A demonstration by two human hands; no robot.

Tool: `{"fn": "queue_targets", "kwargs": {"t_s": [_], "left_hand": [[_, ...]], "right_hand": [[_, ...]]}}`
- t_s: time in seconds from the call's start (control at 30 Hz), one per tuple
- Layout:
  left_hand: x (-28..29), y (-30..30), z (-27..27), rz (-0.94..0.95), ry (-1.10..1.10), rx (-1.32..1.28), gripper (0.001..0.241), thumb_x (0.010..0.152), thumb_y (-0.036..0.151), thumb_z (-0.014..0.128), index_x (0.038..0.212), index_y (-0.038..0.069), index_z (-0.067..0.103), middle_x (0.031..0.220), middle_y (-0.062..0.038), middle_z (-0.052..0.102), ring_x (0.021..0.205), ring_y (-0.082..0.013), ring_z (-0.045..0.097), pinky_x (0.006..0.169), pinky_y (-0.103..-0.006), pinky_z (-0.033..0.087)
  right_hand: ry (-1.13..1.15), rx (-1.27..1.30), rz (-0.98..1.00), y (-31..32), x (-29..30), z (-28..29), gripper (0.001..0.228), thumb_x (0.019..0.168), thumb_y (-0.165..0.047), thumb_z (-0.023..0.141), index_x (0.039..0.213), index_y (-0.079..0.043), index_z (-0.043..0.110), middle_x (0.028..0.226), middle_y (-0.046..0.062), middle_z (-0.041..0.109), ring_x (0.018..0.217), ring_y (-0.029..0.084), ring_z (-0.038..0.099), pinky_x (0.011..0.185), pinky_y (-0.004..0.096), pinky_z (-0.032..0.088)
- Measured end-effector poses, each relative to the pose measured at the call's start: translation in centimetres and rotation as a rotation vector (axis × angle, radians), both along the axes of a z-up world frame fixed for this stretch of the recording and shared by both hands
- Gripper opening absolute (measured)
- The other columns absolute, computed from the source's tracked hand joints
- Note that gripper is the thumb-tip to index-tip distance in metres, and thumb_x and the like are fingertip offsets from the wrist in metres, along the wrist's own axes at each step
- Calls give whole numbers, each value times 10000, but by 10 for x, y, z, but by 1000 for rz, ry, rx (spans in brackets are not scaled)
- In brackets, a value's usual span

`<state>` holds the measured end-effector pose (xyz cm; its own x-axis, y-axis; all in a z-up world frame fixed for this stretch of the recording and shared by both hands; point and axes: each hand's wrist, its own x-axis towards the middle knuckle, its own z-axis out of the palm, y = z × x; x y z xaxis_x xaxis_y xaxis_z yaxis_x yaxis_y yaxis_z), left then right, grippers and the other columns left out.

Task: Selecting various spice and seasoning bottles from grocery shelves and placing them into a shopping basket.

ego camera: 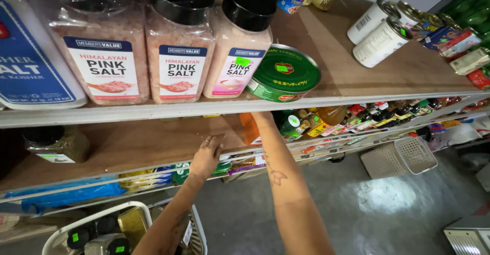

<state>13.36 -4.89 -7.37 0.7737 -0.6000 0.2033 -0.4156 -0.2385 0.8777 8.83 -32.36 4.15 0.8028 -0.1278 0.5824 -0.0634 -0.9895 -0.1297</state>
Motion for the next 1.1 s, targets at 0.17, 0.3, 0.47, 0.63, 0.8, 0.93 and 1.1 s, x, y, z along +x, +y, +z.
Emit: {"fn": "queue_targets", "kwargs": {"t_s": [0.17,0.3,0.47,0.63,0.8,0.93,1.1], "left_hand": [[5,6,-5,3,32,24,357,992,227,570,1337,138,589,1288,-204,620,1176,-444,585,963,-510,507],[6,4,-6,20,34,46,378,972,240,611,1325,106,602,1313,-244,585,1163,-465,577,966,-498,511],[9,2,-13,13,-42,-53,406,950,197,610,1339,84,592,1316,-225,598,1214,-459,551,1004,-493,479],[24,-19,8,97,-356,112,370,884,140,647,1253,134,643,1321,-158,621,1229,-391,563,1111,-530,410],[75,-91,55,82,-123,-129,231,1005,200,640,1208,96,674,1249,-174,690,1177,-375,637,1008,-476,490],[92,-108,62,58,-212,-62,228,1000,199,633,1203,107,679,1238,-166,694,1173,-369,638,1009,-473,491],[96,-136,64,9,-318,58,224,993,198,621,1194,125,688,1221,-153,700,1167,-359,640,1010,-470,494]], "right_hand": [[12,1,-2,-6,-45,-7,378,932,-316,678,1227,-79,682,1292,203,664,1228,414,566,1051,524,449],[16,-5,-1,-8,-66,-6,377,934,-314,675,1229,-80,681,1295,202,664,1229,416,566,1053,526,447],[15,-22,8,-12,-81,1,375,935,-311,672,1232,-81,680,1298,201,663,1230,419,566,1056,529,445],[8,-34,7,-18,-94,1,374,937,-308,668,1235,-82,679,1302,200,663,1231,422,566,1059,532,442],[-3,-53,-14,-34,-108,17,372,939,-306,665,1238,-83,678,1306,199,662,1232,425,565,1062,536,440],[-41,-71,-42,-5,30,71,371,941,-304,662,1240,-84,677,1309,198,662,1233,427,565,1064,538,438],[-60,-89,-96,-36,54,77,370,943,-301,659,1243,-85,676,1313,197,662,1234,429,565,1067,541,436]]}}
